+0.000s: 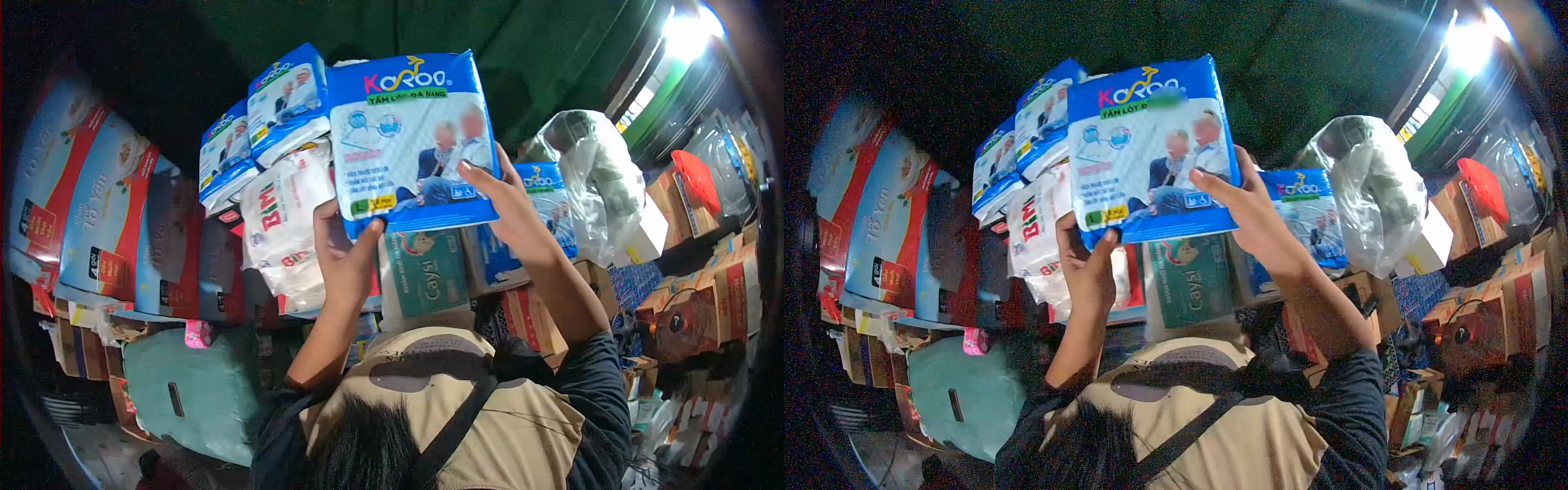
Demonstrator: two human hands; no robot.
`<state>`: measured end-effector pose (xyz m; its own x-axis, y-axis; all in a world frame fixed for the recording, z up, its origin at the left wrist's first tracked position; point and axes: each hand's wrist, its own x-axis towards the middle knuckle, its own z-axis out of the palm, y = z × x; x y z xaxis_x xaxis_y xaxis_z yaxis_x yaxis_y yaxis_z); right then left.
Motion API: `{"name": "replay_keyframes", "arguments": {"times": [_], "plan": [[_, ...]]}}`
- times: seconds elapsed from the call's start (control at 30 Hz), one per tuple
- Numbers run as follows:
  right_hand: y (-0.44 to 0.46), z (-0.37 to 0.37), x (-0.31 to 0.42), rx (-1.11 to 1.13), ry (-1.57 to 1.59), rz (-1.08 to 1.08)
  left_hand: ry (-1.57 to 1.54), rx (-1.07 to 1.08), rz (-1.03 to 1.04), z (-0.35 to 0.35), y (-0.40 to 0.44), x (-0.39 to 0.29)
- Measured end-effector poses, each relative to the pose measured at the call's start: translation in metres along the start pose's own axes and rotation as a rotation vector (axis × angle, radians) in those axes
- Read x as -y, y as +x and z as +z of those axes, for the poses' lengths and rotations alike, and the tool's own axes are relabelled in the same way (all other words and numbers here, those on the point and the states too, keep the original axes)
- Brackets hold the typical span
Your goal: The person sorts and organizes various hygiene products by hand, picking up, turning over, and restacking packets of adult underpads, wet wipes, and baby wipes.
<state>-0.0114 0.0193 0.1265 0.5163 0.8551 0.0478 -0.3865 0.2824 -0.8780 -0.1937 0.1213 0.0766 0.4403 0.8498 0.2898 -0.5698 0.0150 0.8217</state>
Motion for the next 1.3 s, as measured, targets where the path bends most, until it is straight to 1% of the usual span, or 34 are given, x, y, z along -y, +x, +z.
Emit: {"name": "replay_keyframes", "arguments": {"times": [0.1,0.17,0.2,0.23,0.33,0.53,0.63,0.73,0.83,0.9,0.97,1.0,1.07,1.1,1.17,1.27,1.3], "plan": [[-0.022,-0.034,0.025,-0.027,0.004,-0.009,0.018,0.088,-0.031,0.026,-0.009,0.016],[-0.037,-0.059,0.036,-0.070,-0.116,-0.023,-0.081,0.120,-0.149,0.044,-0.015,0.026],[-0.043,-0.071,0.040,-0.097,-0.092,0.009,-0.111,0.149,-0.198,0.052,-0.018,0.034],[-0.047,-0.085,0.043,-0.104,-0.093,0.006,-0.113,0.154,-0.202,0.061,-0.022,0.041],[-0.061,-0.117,0.053,-0.111,-0.064,0.000,-0.096,0.164,-0.331,0.090,-0.030,0.059],[-0.069,-0.186,0.055,-0.215,-0.155,0.057,-0.022,0.179,-0.379,0.131,-0.040,0.104],[-0.068,-0.219,0.045,-0.234,-0.205,0.051,0.002,0.173,-0.389,0.143,-0.046,0.123],[-0.064,-0.247,0.034,-0.230,-0.415,0.071,0.001,0.145,-0.386,0.152,-0.052,0.133],[-0.062,-0.260,0.025,-0.206,-0.469,0.065,0.062,0.103,-0.368,0.158,-0.058,0.139],[-0.060,-0.274,0.021,-0.161,-0.491,0.093,0.099,0.131,-0.373,0.158,-0.060,0.140],[-0.053,-0.292,0.012,-0.079,-0.794,0.024,0.138,0.146,-0.367,0.157,-0.059,0.141],[-0.053,-0.292,0.012,-0.072,-0.791,0.027,0.172,0.169,-0.363,0.157,-0.059,0.141],[-0.054,-0.288,0.015,-0.031,-0.861,-0.123,0.236,0.197,-0.357,0.152,-0.058,0.147],[-0.054,-0.289,0.015,-0.025,-0.859,-0.122,0.295,0.232,-0.352,0.151,-0.058,0.148],[-0.052,-0.292,0.017,0.033,-0.640,-0.113,0.315,0.239,-0.325,0.153,-0.058,0.148],[-0.057,-0.276,0.035,0.047,-0.649,-0.165,0.354,0.247,-0.273,0.158,-0.057,0.146],[-0.058,-0.278,0.031,0.051,-0.647,-0.179,0.379,0.253,-0.232,0.157,-0.060,0.147]]}}
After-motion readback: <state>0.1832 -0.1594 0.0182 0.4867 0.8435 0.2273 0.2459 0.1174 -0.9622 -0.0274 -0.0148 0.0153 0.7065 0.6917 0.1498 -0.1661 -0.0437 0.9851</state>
